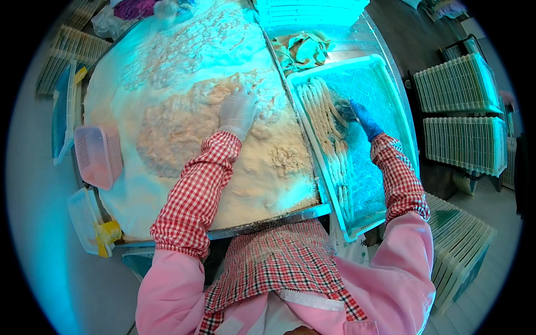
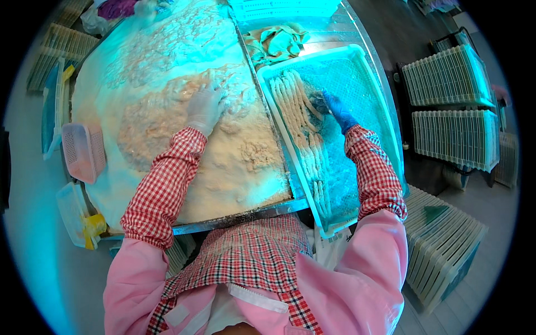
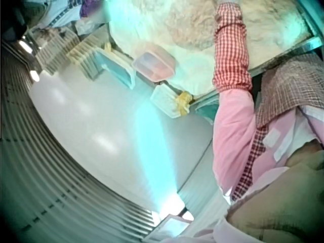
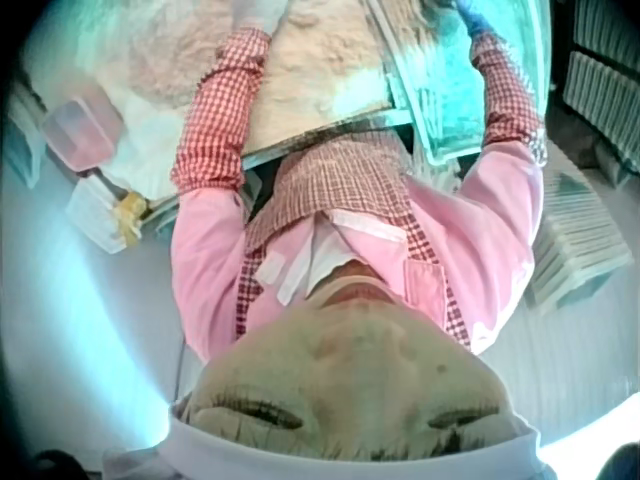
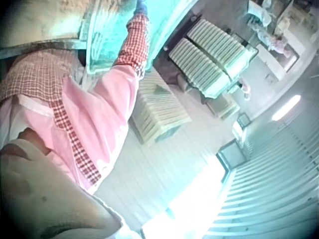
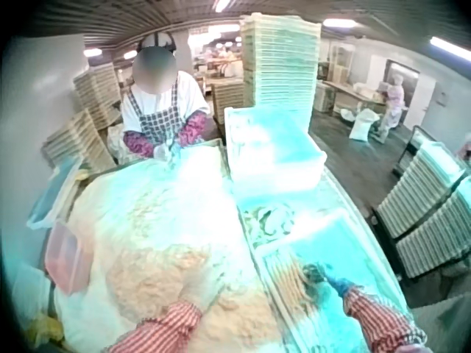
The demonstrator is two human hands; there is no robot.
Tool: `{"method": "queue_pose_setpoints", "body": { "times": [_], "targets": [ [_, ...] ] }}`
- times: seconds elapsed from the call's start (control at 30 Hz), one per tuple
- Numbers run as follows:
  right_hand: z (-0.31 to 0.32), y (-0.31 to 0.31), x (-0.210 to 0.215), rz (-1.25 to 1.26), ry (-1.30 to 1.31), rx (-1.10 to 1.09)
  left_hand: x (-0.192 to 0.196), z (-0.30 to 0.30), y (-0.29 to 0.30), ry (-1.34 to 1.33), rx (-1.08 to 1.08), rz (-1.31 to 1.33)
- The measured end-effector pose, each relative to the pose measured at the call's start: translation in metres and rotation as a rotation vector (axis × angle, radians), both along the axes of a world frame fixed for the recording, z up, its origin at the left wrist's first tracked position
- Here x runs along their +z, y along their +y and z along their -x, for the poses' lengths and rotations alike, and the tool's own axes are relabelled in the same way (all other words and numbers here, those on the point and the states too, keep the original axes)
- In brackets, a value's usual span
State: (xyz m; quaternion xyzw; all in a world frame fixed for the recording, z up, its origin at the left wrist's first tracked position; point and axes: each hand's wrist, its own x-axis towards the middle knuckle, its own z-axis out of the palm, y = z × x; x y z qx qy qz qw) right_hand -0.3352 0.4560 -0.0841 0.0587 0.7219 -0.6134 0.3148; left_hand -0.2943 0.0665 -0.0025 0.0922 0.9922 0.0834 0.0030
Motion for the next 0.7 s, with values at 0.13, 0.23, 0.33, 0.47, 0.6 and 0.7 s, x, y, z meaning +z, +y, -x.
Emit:
{"method": "queue_pose_setpoints", "body": {
  "times": [0.13,0.23,0.33,0.47,0.6,0.7],
  "targets": [
    [-0.013,0.009,-0.002,0.002,-0.030,0.019,-0.014,0.003,-0.008,0.029,-0.046,-0.121],
    [-0.023,0.019,-0.016,-0.051,-0.021,-0.005,-0.002,-0.015,-0.014,-0.016,-0.008,-0.356],
    [-0.038,0.023,-0.032,-0.027,0.004,-0.119,0.009,-0.060,-0.030,-0.011,-0.002,-0.473],
    [-0.053,0.008,-0.033,-0.358,0.262,-0.231,0.025,-0.151,-0.068,-0.076,-0.074,-0.235],
    [-0.111,-0.089,0.027,-0.106,0.429,-0.219,0.013,-0.240,-0.114,-0.162,0.030,-0.221],
    [-0.154,-0.146,0.054,-0.215,0.623,-0.057,0.011,-0.260,-0.125,-0.300,0.523,-0.214]
  ]
}}
